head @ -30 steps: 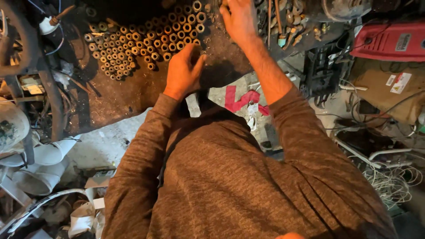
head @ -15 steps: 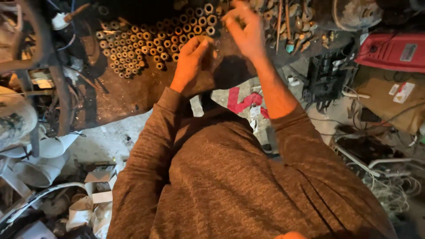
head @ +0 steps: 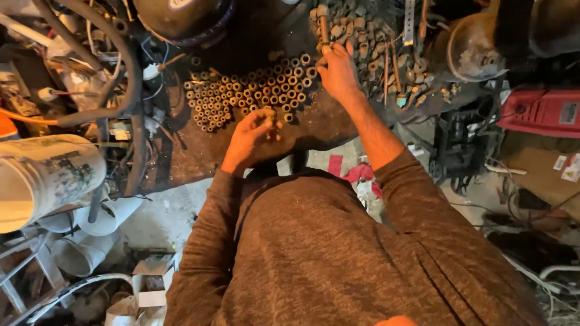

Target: The person sorts small cylindrical metal parts on a cluttered workbench. They pick up the parts, separate them into groups, and arrange them into neat rows using both hands.

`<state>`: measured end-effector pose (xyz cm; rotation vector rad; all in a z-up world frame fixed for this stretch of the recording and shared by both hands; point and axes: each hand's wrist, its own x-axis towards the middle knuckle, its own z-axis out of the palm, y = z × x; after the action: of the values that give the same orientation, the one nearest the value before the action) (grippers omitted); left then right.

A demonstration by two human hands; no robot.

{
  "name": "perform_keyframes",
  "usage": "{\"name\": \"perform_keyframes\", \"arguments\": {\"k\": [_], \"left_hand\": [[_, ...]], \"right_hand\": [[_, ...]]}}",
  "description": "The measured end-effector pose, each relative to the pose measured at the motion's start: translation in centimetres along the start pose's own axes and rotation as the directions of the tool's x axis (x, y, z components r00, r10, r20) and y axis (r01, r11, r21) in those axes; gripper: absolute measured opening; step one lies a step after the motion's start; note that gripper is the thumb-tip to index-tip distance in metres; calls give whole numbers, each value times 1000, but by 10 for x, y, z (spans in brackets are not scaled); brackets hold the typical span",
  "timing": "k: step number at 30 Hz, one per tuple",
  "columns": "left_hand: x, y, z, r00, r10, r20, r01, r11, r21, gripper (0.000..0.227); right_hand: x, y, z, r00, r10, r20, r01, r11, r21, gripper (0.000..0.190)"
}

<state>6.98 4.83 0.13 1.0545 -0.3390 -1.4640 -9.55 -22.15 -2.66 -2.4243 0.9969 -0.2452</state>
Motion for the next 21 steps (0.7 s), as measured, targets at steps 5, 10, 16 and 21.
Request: {"name": "perform_keyframes", "arguments": {"k": [5,10,16,21], "left_hand": [[-27,-5,-15,998,24,-59,-21,998,55,20],[-43,-32,-31,976,127,-176,-116,991,72,19],[-61,-67,-71,745,545,-384,-241,757,607,21],[-64,-64,-94,591,590,-550,-44,704,709,20]], "right_hand": [[-8,28,21,956,-247,-157,252,968,10,43],[-8,43,32,939,-313,-144,313,950,-22,35],[-32,-18,35,889,-302,-344,338,940,47,42],[-75,-157,54,890,-358,-283,448,807,385,19]]}}
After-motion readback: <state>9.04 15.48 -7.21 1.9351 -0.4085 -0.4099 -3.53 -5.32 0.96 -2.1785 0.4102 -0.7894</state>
